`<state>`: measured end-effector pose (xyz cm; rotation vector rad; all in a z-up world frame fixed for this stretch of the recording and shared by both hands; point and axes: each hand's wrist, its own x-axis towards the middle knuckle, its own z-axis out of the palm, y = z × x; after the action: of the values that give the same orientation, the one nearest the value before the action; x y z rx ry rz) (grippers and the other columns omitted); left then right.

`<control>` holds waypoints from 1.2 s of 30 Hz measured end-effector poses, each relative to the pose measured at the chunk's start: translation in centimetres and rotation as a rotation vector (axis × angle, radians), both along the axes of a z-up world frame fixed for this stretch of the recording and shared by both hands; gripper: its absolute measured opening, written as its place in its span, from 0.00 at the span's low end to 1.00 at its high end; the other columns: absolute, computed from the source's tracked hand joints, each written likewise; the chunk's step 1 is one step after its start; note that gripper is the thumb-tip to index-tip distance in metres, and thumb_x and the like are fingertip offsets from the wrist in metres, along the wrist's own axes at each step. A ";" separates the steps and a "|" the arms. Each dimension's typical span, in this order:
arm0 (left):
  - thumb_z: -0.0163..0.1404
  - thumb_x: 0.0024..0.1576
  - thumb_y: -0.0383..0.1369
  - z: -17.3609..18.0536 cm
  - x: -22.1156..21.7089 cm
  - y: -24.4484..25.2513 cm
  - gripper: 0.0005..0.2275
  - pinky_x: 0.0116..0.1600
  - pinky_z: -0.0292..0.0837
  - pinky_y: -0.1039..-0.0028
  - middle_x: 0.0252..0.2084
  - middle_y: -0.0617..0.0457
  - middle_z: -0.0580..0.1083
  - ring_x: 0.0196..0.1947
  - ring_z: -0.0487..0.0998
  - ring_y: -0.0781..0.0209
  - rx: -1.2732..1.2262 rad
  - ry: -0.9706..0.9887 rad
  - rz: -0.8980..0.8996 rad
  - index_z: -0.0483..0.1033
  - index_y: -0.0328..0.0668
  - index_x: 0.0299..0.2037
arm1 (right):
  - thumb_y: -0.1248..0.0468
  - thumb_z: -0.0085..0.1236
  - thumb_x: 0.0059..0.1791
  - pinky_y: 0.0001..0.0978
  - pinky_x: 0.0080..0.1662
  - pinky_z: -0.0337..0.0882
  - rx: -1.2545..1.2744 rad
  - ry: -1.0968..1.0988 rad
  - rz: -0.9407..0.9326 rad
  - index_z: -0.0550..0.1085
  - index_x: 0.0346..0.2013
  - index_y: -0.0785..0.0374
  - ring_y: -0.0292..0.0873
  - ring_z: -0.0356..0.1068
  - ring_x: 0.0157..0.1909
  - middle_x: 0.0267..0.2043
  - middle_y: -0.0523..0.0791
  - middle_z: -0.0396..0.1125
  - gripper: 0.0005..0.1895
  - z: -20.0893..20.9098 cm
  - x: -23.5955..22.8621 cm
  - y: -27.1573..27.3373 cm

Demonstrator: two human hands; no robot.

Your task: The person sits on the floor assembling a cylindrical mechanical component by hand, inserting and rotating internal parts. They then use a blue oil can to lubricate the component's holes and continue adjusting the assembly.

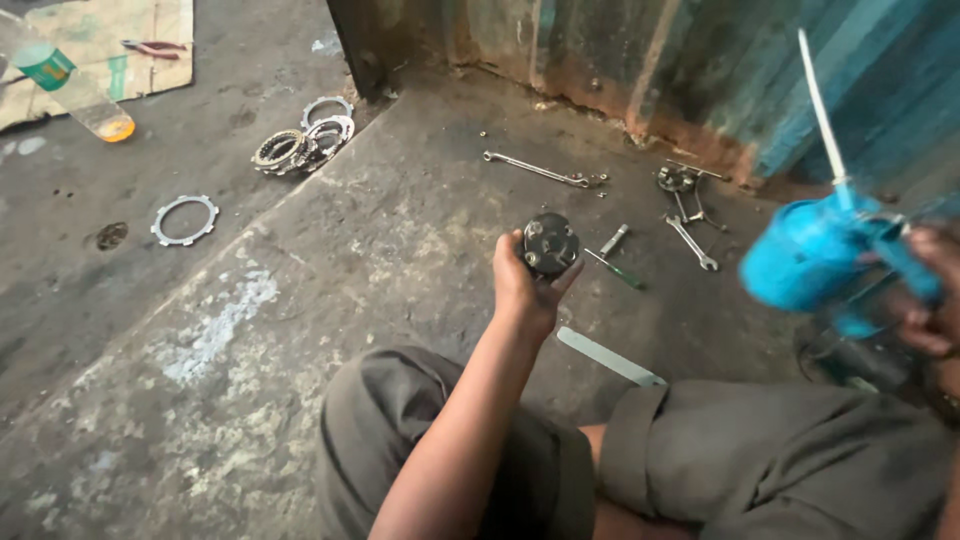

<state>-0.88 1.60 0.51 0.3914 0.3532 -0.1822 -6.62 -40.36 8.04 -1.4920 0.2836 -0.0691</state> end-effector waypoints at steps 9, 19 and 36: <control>0.41 0.60 0.48 -0.9 0.7 -0.8 0.20 0.61 0.73 0.50 0.54 0.47 0.75 0.54 0.77 0.49 0.009 0.087 0.007 0.71 0.44 0.54 | 0.62 0.45 0.55 0.18 0.14 0.48 0.029 0.092 0.304 0.72 0.65 0.70 0.31 0.53 0.20 0.37 0.55 0.71 0.26 3.9 -6.1 10.3; 0.44 0.60 0.48 -0.9 0.3 -0.6 0.20 0.61 0.73 0.52 0.54 0.49 0.74 0.53 0.76 0.50 0.008 0.107 0.083 0.70 0.45 0.56 | 0.62 0.49 0.55 0.22 0.16 0.50 -0.087 0.300 0.424 0.70 0.70 0.69 0.34 0.53 0.23 0.43 0.55 0.75 0.28 1.1 -5.1 10.2; 0.36 0.59 0.47 -0.2 -0.7 0.0 0.22 0.59 0.72 0.52 0.50 0.46 0.76 0.51 0.77 0.50 0.033 0.024 0.039 0.74 0.41 0.51 | 0.63 0.46 0.55 0.20 0.13 0.47 -0.081 0.303 0.422 0.70 0.66 0.71 0.34 0.53 0.21 0.39 0.62 0.76 0.26 1.6 -6.4 9.5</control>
<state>-1.53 1.57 0.30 0.4149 0.3870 -0.1434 -13.01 -30.88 9.66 -1.6145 0.2052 0.4911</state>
